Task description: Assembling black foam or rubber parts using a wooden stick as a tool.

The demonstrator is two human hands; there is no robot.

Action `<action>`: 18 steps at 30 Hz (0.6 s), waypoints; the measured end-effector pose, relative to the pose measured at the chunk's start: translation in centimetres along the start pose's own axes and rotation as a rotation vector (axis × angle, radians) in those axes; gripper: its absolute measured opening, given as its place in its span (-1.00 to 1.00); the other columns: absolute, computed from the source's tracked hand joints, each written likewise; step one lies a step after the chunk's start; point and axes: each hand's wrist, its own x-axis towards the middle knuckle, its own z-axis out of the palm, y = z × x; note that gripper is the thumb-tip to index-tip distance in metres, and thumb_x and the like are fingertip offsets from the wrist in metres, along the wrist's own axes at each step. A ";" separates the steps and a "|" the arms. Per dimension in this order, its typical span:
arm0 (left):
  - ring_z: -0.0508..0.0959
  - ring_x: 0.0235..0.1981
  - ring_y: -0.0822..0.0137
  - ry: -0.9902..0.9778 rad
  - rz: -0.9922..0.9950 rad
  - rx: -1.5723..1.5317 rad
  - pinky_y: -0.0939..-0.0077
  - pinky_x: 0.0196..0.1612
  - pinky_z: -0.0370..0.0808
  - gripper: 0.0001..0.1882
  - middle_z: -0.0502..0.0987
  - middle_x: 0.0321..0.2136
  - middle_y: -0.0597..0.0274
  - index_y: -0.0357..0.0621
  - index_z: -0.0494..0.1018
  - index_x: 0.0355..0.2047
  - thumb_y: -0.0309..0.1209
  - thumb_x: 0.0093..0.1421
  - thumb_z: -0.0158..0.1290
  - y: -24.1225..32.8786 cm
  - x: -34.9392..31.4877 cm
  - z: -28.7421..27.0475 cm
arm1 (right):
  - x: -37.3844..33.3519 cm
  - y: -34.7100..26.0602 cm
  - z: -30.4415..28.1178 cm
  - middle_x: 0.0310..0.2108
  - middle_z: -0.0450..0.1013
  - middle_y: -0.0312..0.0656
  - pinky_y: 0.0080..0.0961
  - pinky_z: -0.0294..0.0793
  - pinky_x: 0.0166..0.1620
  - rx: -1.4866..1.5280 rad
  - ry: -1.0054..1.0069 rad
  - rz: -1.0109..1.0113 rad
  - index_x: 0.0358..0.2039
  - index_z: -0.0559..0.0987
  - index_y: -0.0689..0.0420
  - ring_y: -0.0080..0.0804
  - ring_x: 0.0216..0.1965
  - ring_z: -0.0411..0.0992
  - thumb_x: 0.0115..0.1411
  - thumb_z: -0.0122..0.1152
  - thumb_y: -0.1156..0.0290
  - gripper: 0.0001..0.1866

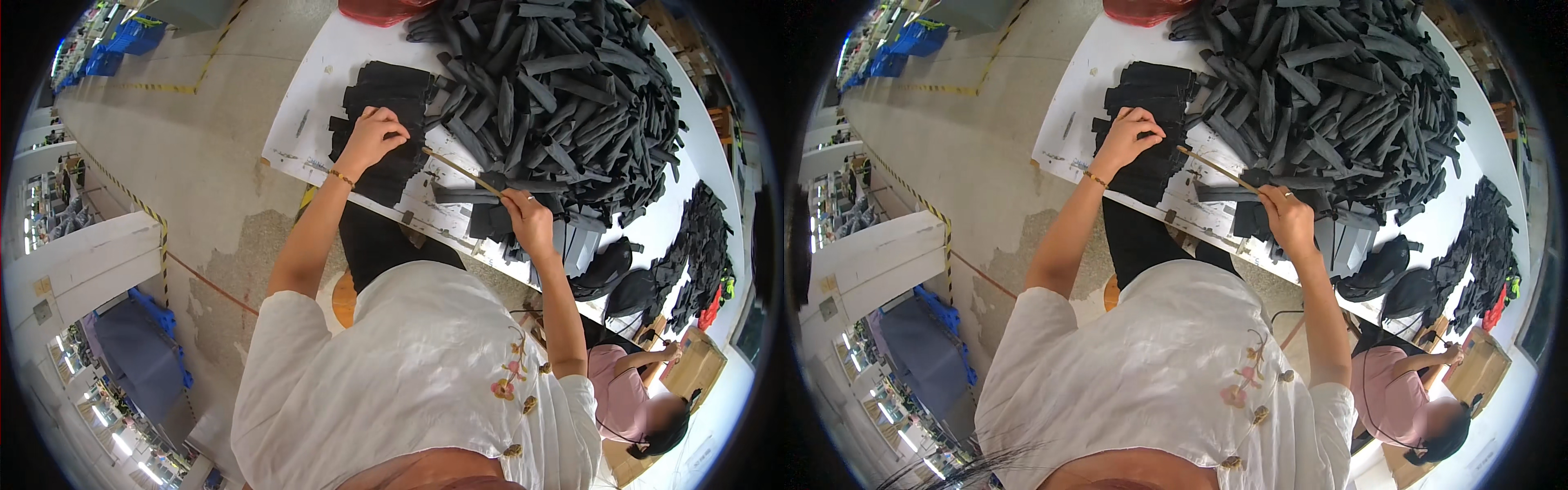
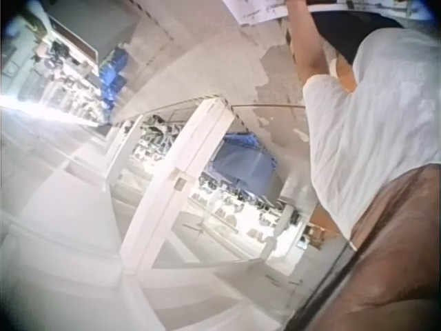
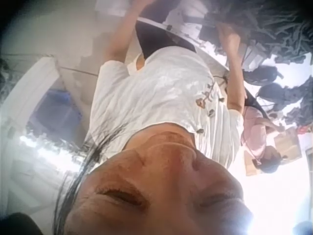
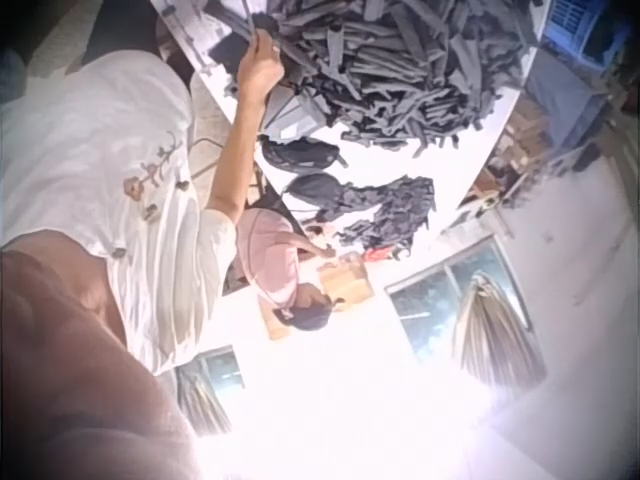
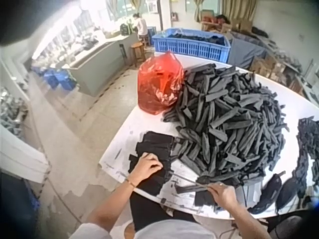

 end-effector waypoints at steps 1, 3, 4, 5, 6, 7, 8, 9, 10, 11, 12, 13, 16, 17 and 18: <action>0.38 -0.23 0.23 0.002 0.002 0.002 0.35 -0.14 0.38 -0.91 0.44 -0.39 0.40 0.13 0.62 -0.47 -0.34 -0.07 0.24 0.3 0.1 0.0 | 0.2 -0.2 0.1 -0.39 0.51 -0.11 -0.40 0.46 -0.39 -0.012 -0.035 0.004 -0.25 0.57 0.13 -0.11 -0.42 0.50 0.16 0.18 0.43 -0.85; 0.39 -0.22 0.23 0.055 0.081 -0.016 0.35 -0.14 0.38 -0.92 0.46 -0.40 0.40 0.12 0.62 -0.50 -0.34 -0.08 0.24 1.3 0.2 0.3 | 0.8 -0.6 0.9 -0.37 0.51 -0.09 -0.38 0.46 -0.38 -0.013 -0.047 -0.013 -0.23 0.56 0.13 -0.09 -0.40 0.50 0.17 0.17 0.42 -0.84; 0.41 -0.23 0.23 0.086 0.116 -0.021 0.35 -0.16 0.39 -0.93 0.48 -0.41 0.40 0.11 0.61 -0.53 -0.33 -0.10 0.25 2.4 0.4 0.7 | 1.1 -0.8 1.7 -0.36 0.50 -0.07 -0.37 0.46 -0.37 -0.013 -0.060 -0.026 -0.22 0.56 0.13 -0.06 -0.38 0.50 0.18 0.16 0.42 -0.83; 0.39 -0.10 0.21 0.038 0.086 -0.036 0.37 -0.08 0.35 -0.93 0.49 -0.31 0.41 0.09 0.59 -0.56 -0.32 -0.10 0.26 3.8 0.2 1.4 | 1.4 -1.3 2.7 -0.36 0.50 -0.07 -0.37 0.46 -0.37 -0.013 -0.060 -0.030 -0.22 0.56 0.13 -0.06 -0.38 0.50 0.18 0.16 0.42 -0.83; 0.35 -0.02 0.19 0.052 0.133 0.000 0.35 -0.02 0.32 -0.89 0.47 -0.24 0.37 0.08 0.58 -0.52 -0.32 -0.11 0.27 6.2 0.1 1.9 | 1.7 -1.9 4.0 -0.37 0.50 -0.06 -0.31 0.47 -0.36 0.047 -0.003 -0.008 -0.21 0.55 0.13 -0.03 -0.37 0.49 0.18 0.15 0.43 -0.83; 0.31 0.05 0.17 0.065 0.181 0.036 0.33 0.04 0.28 -0.84 0.45 -0.16 0.33 0.06 0.57 -0.47 -0.32 -0.11 0.27 8.7 -0.1 1.7 | 2.0 -2.4 5.0 -0.38 0.49 -0.04 -0.25 0.47 -0.36 0.108 0.055 0.015 -0.21 0.54 0.12 -0.01 -0.37 0.49 0.18 0.14 0.44 -0.83; 0.31 0.05 0.17 0.069 0.185 0.036 0.33 0.04 0.28 -0.84 0.45 -0.16 0.33 0.06 0.57 -0.47 -0.32 -0.11 0.27 10.3 -0.2 1.1 | 2.1 -2.7 5.5 -0.36 0.49 0.00 -0.23 0.46 -0.32 0.220 0.047 0.031 -0.18 0.53 0.15 0.04 -0.33 0.48 0.18 0.13 0.44 -0.81; 0.25 0.12 0.14 0.327 0.103 -0.018 0.26 0.10 0.23 -0.73 0.42 -0.10 0.26 0.02 0.53 -0.35 -0.32 -0.11 0.28 11.7 -0.2 0.5 | 1.8 -2.7 6.1 -0.36 0.48 0.03 -0.26 0.45 -0.33 0.312 0.031 0.086 -0.16 0.53 0.18 0.03 -0.34 0.49 0.18 0.14 0.48 -0.79; 0.19 0.18 0.11 0.586 0.016 -0.069 0.20 0.17 0.17 -0.62 0.38 -0.04 0.19 -0.02 0.50 -0.24 -0.32 -0.11 0.29 12.3 -0.1 0.4 | 1.5 -2.8 6.7 -0.38 0.47 0.04 -0.27 0.45 -0.34 0.377 0.028 0.111 -0.18 0.52 0.21 0.03 -0.35 0.49 0.17 0.14 0.50 -0.80; 0.25 0.15 0.05 0.827 -0.158 -0.406 0.11 0.18 0.19 -0.49 0.36 -0.01 0.07 -0.10 0.37 -0.06 -0.33 -0.03 0.28 12.3 -0.3 1.0 | 1.3 -3.5 7.2 -0.39 0.47 0.06 -0.28 0.44 -0.35 0.446 0.017 0.128 -0.19 0.51 0.23 0.04 -0.36 0.48 0.16 0.15 0.52 -0.81; 0.31 0.10 0.03 0.717 -0.312 -0.966 0.11 0.16 0.24 -0.50 0.37 -0.02 0.07 -0.12 0.35 -0.04 -0.32 0.03 0.25 10.2 -1.3 3.0 | 1.4 -4.1 7.6 -0.39 0.47 0.06 -0.28 0.44 -0.35 0.449 0.011 0.118 -0.19 0.51 0.23 0.04 -0.36 0.48 0.16 0.15 0.52 -0.81; 0.37 0.04 0.00 0.569 -0.458 -1.514 0.11 0.14 0.30 -0.51 0.39 -0.03 0.06 -0.14 0.32 -0.01 -0.32 0.09 0.23 8.5 -2.4 4.6 | 1.3 -4.9 7.9 -0.41 0.46 0.08 -0.27 0.44 -0.36 0.471 -0.010 0.089 -0.21 0.50 0.25 0.04 -0.38 0.48 0.15 0.16 0.53 -0.82; 0.55 -0.33 0.17 0.582 -0.792 -2.099 0.27 -0.14 0.55 -0.73 0.51 -0.40 0.10 -0.26 0.43 -0.21 -0.30 0.22 0.12 10.0 -2.6 8.3 | 1.5 -5.8 9.3 -0.45 0.45 0.11 -0.17 0.41 -0.38 0.350 0.081 0.084 -0.27 0.49 0.26 0.10 -0.42 0.46 0.15 0.16 0.53 -0.87; 0.55 -0.38 0.20 0.621 -0.809 -2.114 0.30 -0.17 0.55 -0.74 0.51 -0.48 0.13 -0.27 0.45 -0.28 -0.28 0.22 0.12 10.8 -2.6 8.5 | 1.3 -6.2 9.6 -0.45 0.45 0.12 -0.16 0.40 -0.39 0.339 0.108 0.141 -0.29 0.49 0.25 0.12 -0.43 0.45 0.16 0.15 0.53 -0.88; 0.54 -0.49 0.24 0.690 -0.868 -2.059 0.35 -0.27 0.56 -0.73 0.48 -0.58 0.21 -0.26 0.46 -0.34 -0.26 0.20 0.14 11.2 -2.1 8.5 | 1.2 -6.5 9.8 -0.45 0.45 0.12 -0.16 0.40 -0.39 0.337 0.107 0.141 -0.29 0.49 0.25 0.12 -0.43 0.45 0.16 0.15 0.53 -0.88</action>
